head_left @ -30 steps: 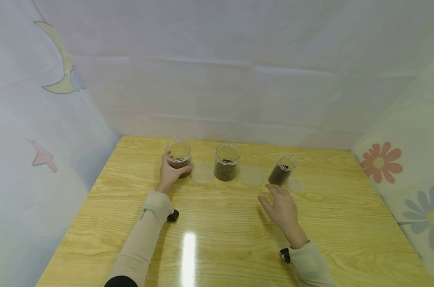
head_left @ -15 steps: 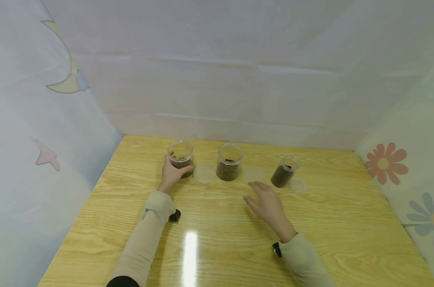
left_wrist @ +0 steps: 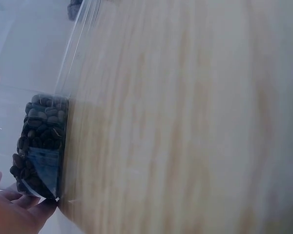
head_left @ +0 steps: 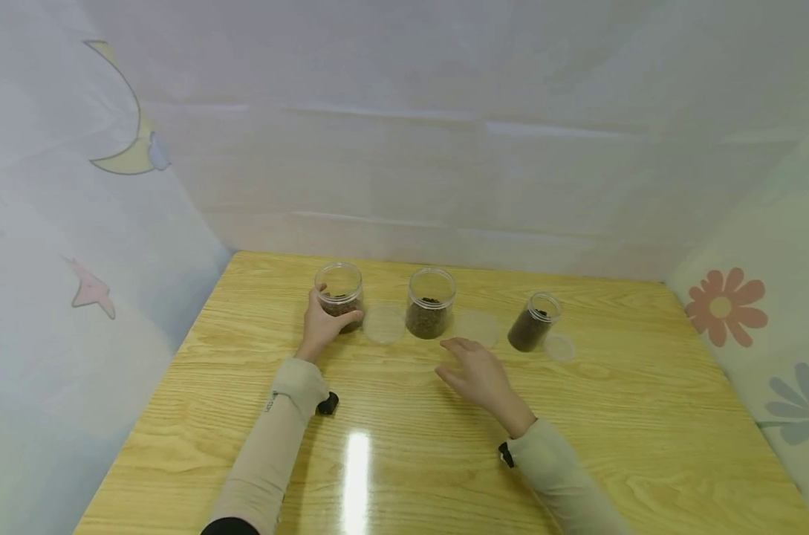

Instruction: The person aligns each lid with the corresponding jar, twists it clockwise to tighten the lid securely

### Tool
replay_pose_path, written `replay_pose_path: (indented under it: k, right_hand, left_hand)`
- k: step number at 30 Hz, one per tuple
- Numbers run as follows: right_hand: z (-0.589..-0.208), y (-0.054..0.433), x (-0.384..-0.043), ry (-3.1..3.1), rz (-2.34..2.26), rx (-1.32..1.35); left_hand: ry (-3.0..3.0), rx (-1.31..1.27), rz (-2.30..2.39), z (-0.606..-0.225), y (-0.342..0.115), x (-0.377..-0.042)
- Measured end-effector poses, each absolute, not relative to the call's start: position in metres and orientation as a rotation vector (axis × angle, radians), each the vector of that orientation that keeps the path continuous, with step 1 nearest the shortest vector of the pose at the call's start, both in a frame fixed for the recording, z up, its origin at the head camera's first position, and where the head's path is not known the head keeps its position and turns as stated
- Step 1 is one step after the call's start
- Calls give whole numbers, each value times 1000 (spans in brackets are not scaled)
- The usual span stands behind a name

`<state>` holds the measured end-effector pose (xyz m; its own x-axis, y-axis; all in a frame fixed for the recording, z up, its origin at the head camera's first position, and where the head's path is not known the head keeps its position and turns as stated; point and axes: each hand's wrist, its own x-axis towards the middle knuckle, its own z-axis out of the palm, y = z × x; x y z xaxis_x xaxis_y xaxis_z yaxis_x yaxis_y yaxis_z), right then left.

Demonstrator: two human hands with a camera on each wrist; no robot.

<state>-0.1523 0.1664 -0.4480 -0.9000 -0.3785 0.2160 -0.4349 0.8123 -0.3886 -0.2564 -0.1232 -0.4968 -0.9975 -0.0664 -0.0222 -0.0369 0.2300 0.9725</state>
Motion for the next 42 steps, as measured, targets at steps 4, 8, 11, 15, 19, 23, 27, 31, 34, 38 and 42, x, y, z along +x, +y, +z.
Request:
replay_pose_path:
  k: [4, 8, 11, 15, 19, 23, 27, 31, 34, 38, 42]
  right_hand:
    - [-447, 161, -157, -2844, 587, 717]
    - [-442, 154, -162, -2832, 508, 801]
    - [-439, 149, -164, -2835, 456, 854]
    - [-437, 143, -167, -2844, 439, 909]
    - [-435, 137, -170, -2867, 439, 936]
    - [-435, 132, -174, -2879, 389, 977]
    - [-435, 126, -178, -2873, 346, 1027]
    - [-436, 119, -182, -2881, 339, 1051]
    - [-437, 113, -185, -2891, 320, 1059]
    - [-437, 107, -189, -2910, 276, 1062]
    - [-436, 99, -193, -2929, 231, 1061]
  left_hand:
    - [-2458, 103, -1911, -496, -123, -256]
    - [-2466, 97, -1902, -495, -123, -256]
    - [-2466, 97, -1907, -495, -124, -255]
    - [-2469, 86, -1900, -496, -124, -255]
    - [-2474, 80, -1889, -497, -124, -256]
    - [-2469, 87, -1884, -497, -124, -257]
    - [-2475, 86, -1869, -497, -124, -256]
    - [-2473, 83, -1860, -497, -124, -256]
    - [-2468, 78, -1857, -497, -123, -256]
    - [-2476, 67, -1849, -498, -124, -256]
    - [-2483, 69, -1839, -499, -124, -256]
